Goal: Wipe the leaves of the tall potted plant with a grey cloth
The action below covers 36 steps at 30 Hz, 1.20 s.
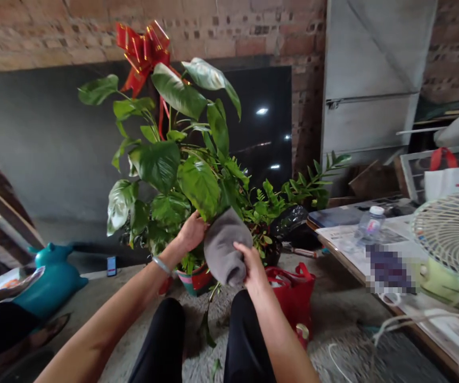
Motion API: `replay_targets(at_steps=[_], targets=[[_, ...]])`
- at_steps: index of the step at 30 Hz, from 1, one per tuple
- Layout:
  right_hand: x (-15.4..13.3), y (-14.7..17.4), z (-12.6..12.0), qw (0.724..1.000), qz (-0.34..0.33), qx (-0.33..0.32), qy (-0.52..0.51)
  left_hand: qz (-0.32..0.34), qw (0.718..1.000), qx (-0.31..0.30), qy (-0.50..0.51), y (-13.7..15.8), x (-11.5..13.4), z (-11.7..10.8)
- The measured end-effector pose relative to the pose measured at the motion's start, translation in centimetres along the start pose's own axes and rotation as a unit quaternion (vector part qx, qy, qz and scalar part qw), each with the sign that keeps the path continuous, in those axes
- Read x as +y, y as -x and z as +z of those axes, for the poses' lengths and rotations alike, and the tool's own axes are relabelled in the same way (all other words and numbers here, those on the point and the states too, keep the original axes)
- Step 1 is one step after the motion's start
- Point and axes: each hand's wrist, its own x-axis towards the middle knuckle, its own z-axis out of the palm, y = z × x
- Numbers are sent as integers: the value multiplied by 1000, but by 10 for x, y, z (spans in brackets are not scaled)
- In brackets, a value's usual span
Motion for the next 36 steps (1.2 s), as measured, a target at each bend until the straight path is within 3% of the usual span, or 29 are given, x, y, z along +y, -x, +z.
replay_targets(at_steps=[2, 5, 10, 13, 17, 19, 21, 23, 25, 28, 31, 34, 36], targets=[[12, 20, -6, 1000, 7, -5, 7, -31, 999, 14, -16, 9, 5, -13], [-1, 38, -7, 999, -33, 13, 29, -46, 999, -5, -3, 16, 1, -22], [-42, 3, 29, 975, -188, 74, 91, -22, 997, -70, 30, 13, -14, -16], [-25, -9, 35, 983, -137, 54, 112, -14, 998, -62, 12, 12, -16, -21], [14, 28, 2, 991, -33, 25, 127, -16, 1000, -14, -19, 14, -18, -41], [13, 46, -14, 988, -19, 43, 150, -17, 1000, 3, -26, 13, -21, -46], [-8, 48, -15, 980, -84, 92, 155, -12, 1000, 6, -20, 12, -24, -43], [-35, 32, -1, 960, -206, 149, 115, -5, 1000, -1, -9, 11, -27, -34], [-53, 8, 19, 955, -250, 152, 55, 0, 1000, -15, 4, 11, -30, -24], [-35, -12, 34, 991, -121, 50, 28, 8, 999, -23, 28, 10, -31, -20], [16, 10, 17, 997, -1, -20, 73, 7, 999, 15, 35, 10, -31, -30], [41, 47, -13, 992, 38, -13, 123, -14, 999, 47, 13, 9, -30, -39], [25, 60, -22, 990, -1, -2, 139, -30, 999, 42, 14, 9, -29, -38]])
